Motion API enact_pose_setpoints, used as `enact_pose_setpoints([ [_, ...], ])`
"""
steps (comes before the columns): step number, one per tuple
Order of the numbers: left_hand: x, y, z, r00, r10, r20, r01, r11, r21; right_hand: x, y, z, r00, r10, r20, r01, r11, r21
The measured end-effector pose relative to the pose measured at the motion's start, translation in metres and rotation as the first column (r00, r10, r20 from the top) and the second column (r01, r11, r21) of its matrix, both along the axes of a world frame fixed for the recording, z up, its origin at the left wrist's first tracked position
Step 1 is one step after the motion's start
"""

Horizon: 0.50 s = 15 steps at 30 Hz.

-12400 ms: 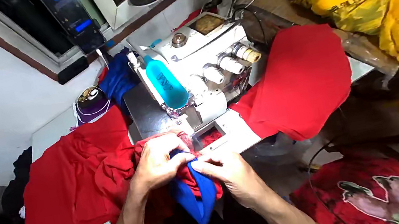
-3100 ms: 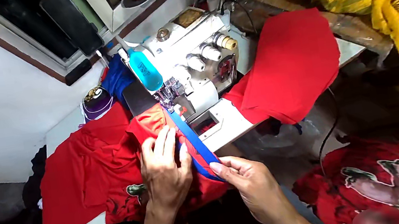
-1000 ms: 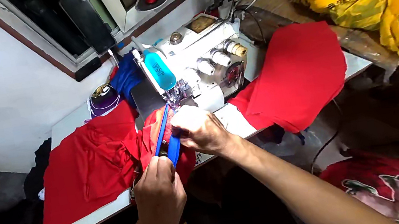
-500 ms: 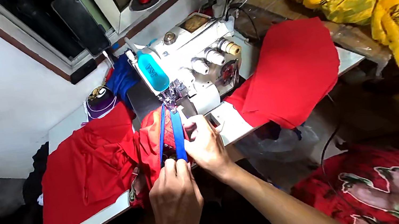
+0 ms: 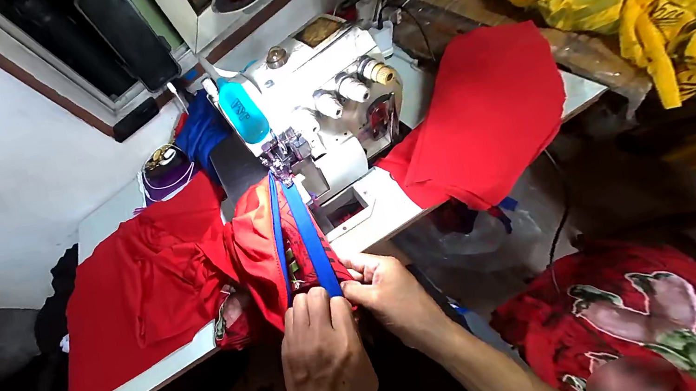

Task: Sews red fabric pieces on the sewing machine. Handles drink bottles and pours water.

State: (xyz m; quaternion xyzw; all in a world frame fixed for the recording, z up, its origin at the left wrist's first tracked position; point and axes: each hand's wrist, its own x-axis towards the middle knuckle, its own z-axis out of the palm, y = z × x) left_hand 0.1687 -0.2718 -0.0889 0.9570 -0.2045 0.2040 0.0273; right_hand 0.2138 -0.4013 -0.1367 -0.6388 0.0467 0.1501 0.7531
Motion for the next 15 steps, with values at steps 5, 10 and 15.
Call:
enact_pose_setpoints([
  [5,-0.012,-0.003,-0.008,1.0,-0.03,-0.005,0.029,0.994,-0.101,-0.008,-0.005,0.003,0.998,0.063,0.029,-0.066,0.99,0.127],
  [10,-0.017,-0.003,-0.009,0.999,-0.053,0.006,0.053,0.97,-0.239,-0.009,-0.01,0.006,0.989,0.138,0.046,-0.144,0.966,0.214],
  [15,-0.02,-0.003,-0.019,0.989,-0.142,0.03,0.144,0.937,-0.319,-0.005,-0.005,0.012,0.999,0.009,0.041,-0.018,0.973,0.23],
])
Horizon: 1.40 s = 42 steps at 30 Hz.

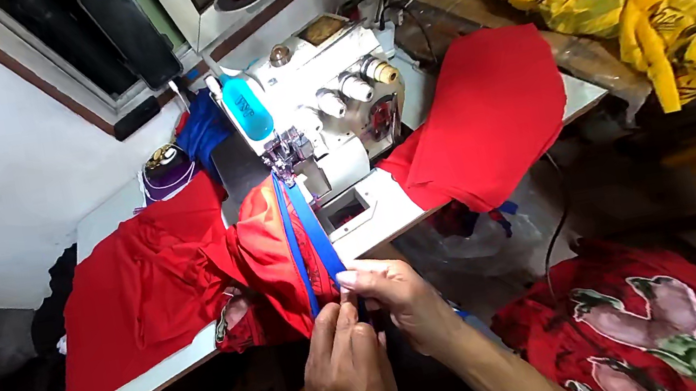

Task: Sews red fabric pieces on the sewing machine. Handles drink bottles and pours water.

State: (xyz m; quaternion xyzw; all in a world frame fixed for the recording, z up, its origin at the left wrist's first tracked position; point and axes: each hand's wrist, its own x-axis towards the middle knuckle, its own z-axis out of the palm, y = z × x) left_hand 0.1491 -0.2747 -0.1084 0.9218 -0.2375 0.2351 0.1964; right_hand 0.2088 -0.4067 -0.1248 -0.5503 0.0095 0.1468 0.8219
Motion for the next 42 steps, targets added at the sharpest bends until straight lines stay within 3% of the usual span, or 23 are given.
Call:
enact_pose_setpoints([
  [3,0.028,0.013,0.016,0.99,-0.07,-0.125,0.058,0.993,-0.099,0.004,0.005,-0.008,0.988,-0.153,-0.024,0.148,0.98,-0.131],
  [5,0.067,0.024,0.02,0.995,0.049,-0.082,-0.055,0.996,-0.074,-0.003,0.004,-0.014,0.98,-0.2,0.014,0.199,0.963,-0.182],
  [7,0.101,0.034,0.009,0.981,0.169,-0.097,-0.169,0.986,0.01,-0.012,0.002,-0.015,0.973,-0.23,0.019,0.23,0.959,-0.163],
  [11,0.126,0.037,0.002,0.959,0.227,-0.171,-0.213,0.973,0.092,-0.01,0.007,-0.013,0.962,-0.273,-0.01,0.271,0.958,-0.09],
  [16,0.159,0.028,0.044,0.889,0.242,-0.39,-0.187,0.967,0.176,0.032,0.022,-0.008,0.952,-0.302,-0.058,0.299,0.953,-0.051],
  [21,0.221,0.058,0.019,0.919,0.278,-0.278,-0.241,0.957,0.16,0.082,0.034,-0.014,0.958,-0.27,-0.095,0.261,0.96,-0.099],
  [24,0.243,0.073,0.024,0.945,0.175,-0.275,-0.147,0.982,0.121,0.095,0.037,-0.014,0.96,-0.273,-0.057,0.265,0.956,-0.122],
  [28,0.194,0.082,0.035,0.959,0.009,-0.284,0.026,0.992,0.12,0.096,0.035,-0.009,0.961,-0.27,-0.06,0.263,0.959,-0.105],
  [30,0.16,0.086,0.037,0.986,-0.089,-0.142,0.111,0.981,0.157,0.09,0.038,-0.012,0.956,-0.286,-0.07,0.276,0.953,-0.121],
  [33,0.12,0.071,0.07,0.995,-0.104,-0.005,0.101,0.951,0.292,0.068,0.06,-0.009,0.961,-0.277,-0.006,0.276,0.959,-0.064],
  [35,0.101,0.047,0.07,0.995,-0.073,0.068,0.049,0.949,0.311,0.053,0.07,0.019,0.986,-0.166,-0.021,0.165,0.986,-0.038],
  [37,0.092,0.034,0.052,0.992,-0.027,0.119,-0.008,0.959,0.284,0.053,0.064,0.048,0.983,0.024,-0.184,-0.033,0.998,-0.048],
  [38,0.088,0.035,0.045,0.992,-0.004,0.125,-0.028,0.967,0.252,0.055,0.06,0.039,0.99,0.074,-0.118,-0.084,0.993,-0.078],
  [40,0.078,0.044,0.034,0.994,0.03,0.101,-0.05,0.978,0.204,0.064,0.056,-0.013,0.988,0.013,0.155,0.026,0.968,-0.249],
  [42,0.071,0.048,0.02,0.997,0.041,0.067,-0.052,0.981,0.188,0.066,0.037,-0.034,0.982,-0.048,0.184,0.107,0.941,-0.323],
])
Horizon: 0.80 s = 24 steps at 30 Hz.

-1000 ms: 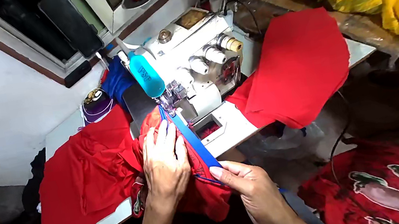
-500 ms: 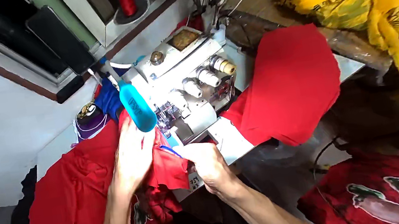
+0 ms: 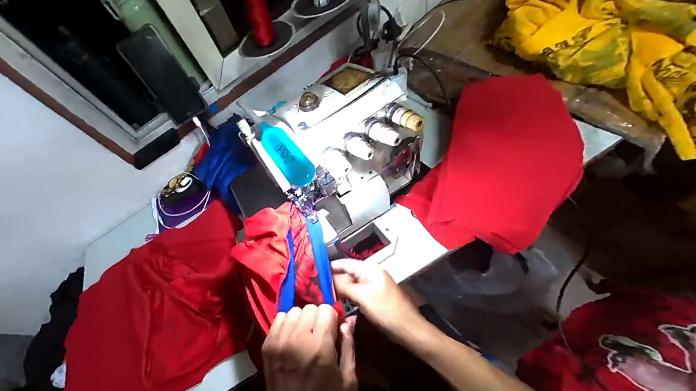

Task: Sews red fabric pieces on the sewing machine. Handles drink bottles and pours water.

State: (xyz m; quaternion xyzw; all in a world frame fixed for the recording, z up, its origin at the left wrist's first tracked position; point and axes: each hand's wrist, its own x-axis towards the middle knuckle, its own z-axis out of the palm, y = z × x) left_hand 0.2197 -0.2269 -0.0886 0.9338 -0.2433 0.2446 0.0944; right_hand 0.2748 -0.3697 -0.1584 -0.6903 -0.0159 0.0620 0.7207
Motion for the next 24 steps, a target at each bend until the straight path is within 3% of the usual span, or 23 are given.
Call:
enact_pose_setpoints([
  [3,-0.007,-0.012,-0.014,1.0,-0.009,-0.015,0.009,1.0,0.0,-0.003,-0.016,0.02,0.988,-0.051,-0.147,0.081,0.976,0.202],
  [6,-0.008,-0.022,-0.02,1.0,-0.016,-0.001,0.016,1.0,0.019,0.005,-0.02,0.028,0.962,0.097,-0.257,0.001,0.934,0.356],
  [9,-0.008,-0.021,-0.02,1.0,0.001,0.004,-0.001,0.999,0.044,0.008,-0.03,0.021,0.954,0.165,-0.251,-0.037,0.894,0.446],
  [12,-0.009,-0.021,-0.013,0.999,0.033,0.027,-0.035,0.998,0.057,0.006,-0.034,0.014,0.966,0.108,-0.234,-0.003,0.914,0.406],
  [17,-0.012,-0.032,-0.006,0.997,0.066,-0.03,-0.066,0.998,0.008,-0.012,-0.026,0.029,0.966,0.026,-0.259,0.023,0.983,0.185],
  [24,-0.027,-0.04,-0.025,0.999,0.033,0.015,-0.033,0.999,-0.023,-0.039,-0.033,0.032,0.98,0.062,-0.189,-0.02,0.976,0.218],
])
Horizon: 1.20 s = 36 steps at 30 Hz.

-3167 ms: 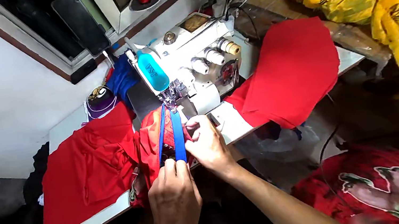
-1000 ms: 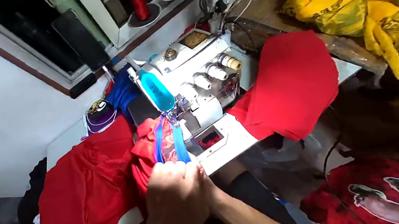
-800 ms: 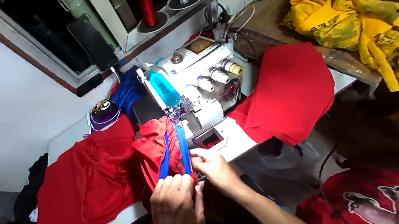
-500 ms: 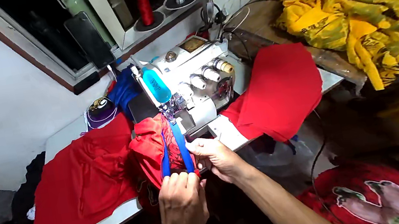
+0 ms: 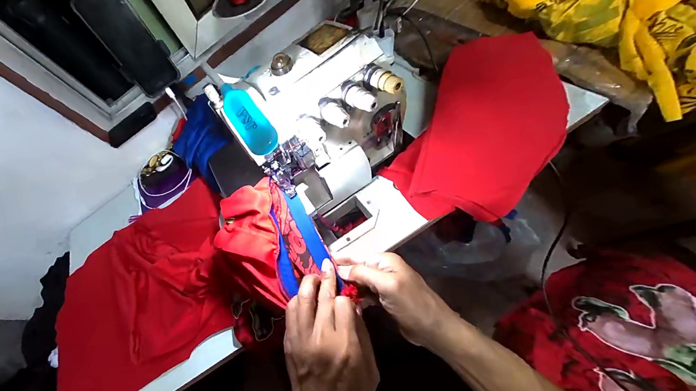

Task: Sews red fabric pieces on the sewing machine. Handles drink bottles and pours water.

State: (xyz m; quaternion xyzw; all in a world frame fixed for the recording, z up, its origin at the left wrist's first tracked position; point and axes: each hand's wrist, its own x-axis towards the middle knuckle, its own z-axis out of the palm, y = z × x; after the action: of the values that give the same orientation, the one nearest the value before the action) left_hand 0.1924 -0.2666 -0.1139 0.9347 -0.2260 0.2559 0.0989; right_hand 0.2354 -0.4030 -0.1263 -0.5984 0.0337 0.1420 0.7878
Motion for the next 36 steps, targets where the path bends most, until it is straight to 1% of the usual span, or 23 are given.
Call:
enact_pose_setpoints([
  [2,-0.001,0.001,-0.001,0.998,-0.048,0.03,0.048,0.999,-0.02,0.004,0.002,-0.005,0.999,-0.048,-0.012,0.048,0.998,-0.051],
  [4,0.009,0.007,0.007,0.996,-0.088,-0.005,0.087,0.988,-0.13,0.007,0.004,-0.011,0.994,-0.112,-0.01,0.11,0.987,-0.119],
  [5,0.02,0.011,0.012,0.997,-0.076,-0.021,0.07,0.98,-0.188,0.006,0.004,-0.013,0.99,-0.144,0.004,0.143,0.981,-0.131],
  [6,0.034,0.014,0.014,0.999,-0.028,-0.022,0.023,0.979,-0.204,0.003,0.004,-0.013,0.985,-0.172,0.016,0.173,0.976,-0.131],
  [8,0.058,0.02,0.007,0.993,0.094,-0.068,-0.103,0.984,-0.145,-0.001,0.005,-0.011,0.976,-0.216,0.001,0.215,0.973,-0.083],
  [10,0.072,0.019,0.0,0.981,0.168,-0.1,-0.175,0.982,-0.069,0.0,0.006,-0.008,0.971,-0.238,-0.026,0.237,0.971,-0.033],
  [12,0.079,0.019,0.0,0.973,0.205,-0.11,-0.21,0.977,-0.034,0.007,0.009,-0.008,0.968,-0.25,-0.038,0.249,0.968,-0.02],
  [14,0.091,0.021,0.002,0.96,0.236,-0.151,-0.239,0.971,-0.003,0.022,0.013,-0.012,0.969,-0.248,-0.02,0.246,0.968,-0.053],
  [16,0.111,0.024,0.005,0.942,0.264,-0.205,-0.263,0.964,0.032,0.04,0.018,-0.015,0.97,-0.243,-0.017,0.241,0.967,-0.076],
  [18,0.134,0.027,0.007,0.938,0.276,-0.211,-0.271,0.961,0.052,0.057,0.023,-0.014,0.97,-0.24,-0.039,0.237,0.97,-0.062],
  [20,0.146,0.033,0.009,0.94,0.257,-0.224,-0.253,0.966,0.045,0.066,0.027,-0.008,0.968,-0.243,-0.069,0.243,0.97,-0.012],
  [22,0.14,0.039,0.015,0.945,0.202,-0.258,-0.206,0.979,0.014,0.07,0.029,-0.003,0.965,-0.246,-0.092,0.248,0.969,0.013],
  [24,0.117,0.044,0.023,0.959,0.071,-0.273,-0.082,0.996,-0.03,0.072,0.028,-0.002,0.964,-0.251,-0.088,0.253,0.967,0.02],
  [26,0.098,0.048,0.027,0.981,-0.069,-0.18,0.066,0.997,-0.026,0.068,0.027,-0.004,0.973,-0.219,-0.078,0.22,0.975,0.012],
  [27,0.096,0.051,0.034,0.984,-0.11,-0.139,0.11,0.994,-0.012,0.066,0.026,-0.002,0.981,-0.188,-0.051,0.188,0.982,-0.005],
  [28,0.098,0.053,0.045,0.98,-0.141,-0.137,0.141,0.99,-0.01,0.065,0.025,0.0,0.987,-0.158,0.021,0.159,0.986,-0.059],
  [29,0.102,0.054,0.06,0.974,-0.162,-0.156,0.163,0.987,-0.007,0.063,0.023,0.003,0.978,-0.148,0.148,0.171,0.973,-0.157],
  [30,0.106,0.054,0.076,0.968,-0.177,-0.177,0.181,0.983,0.004,0.063,0.021,0.005,0.932,-0.151,0.328,0.245,0.932,-0.266],
  [31,0.11,0.053,0.091,0.961,-0.193,-0.197,0.2,0.98,0.019,0.068,0.019,0.004,0.845,-0.122,0.52,0.339,0.875,-0.345],
  [32,0.112,0.053,0.103,0.955,-0.196,-0.221,0.209,0.977,0.038,0.076,0.014,0.004,0.75,-0.036,0.661,0.388,0.833,-0.394],
  [34,0.119,0.052,0.122,0.951,-0.205,-0.231,0.226,0.971,0.071,0.1,0.007,0.004,0.601,0.155,0.784,0.368,0.817,-0.444],
  [35,0.123,0.052,0.128,0.953,-0.202,-0.228,0.228,0.969,0.093,0.11,0.006,0.004,0.555,0.191,0.809,0.365,0.819,-0.444],
  [36,0.126,0.052,0.131,0.954,-0.197,-0.224,0.226,0.968,0.11,0.117,0.004,0.005,0.54,0.22,0.812,0.35,0.819,-0.455],
])
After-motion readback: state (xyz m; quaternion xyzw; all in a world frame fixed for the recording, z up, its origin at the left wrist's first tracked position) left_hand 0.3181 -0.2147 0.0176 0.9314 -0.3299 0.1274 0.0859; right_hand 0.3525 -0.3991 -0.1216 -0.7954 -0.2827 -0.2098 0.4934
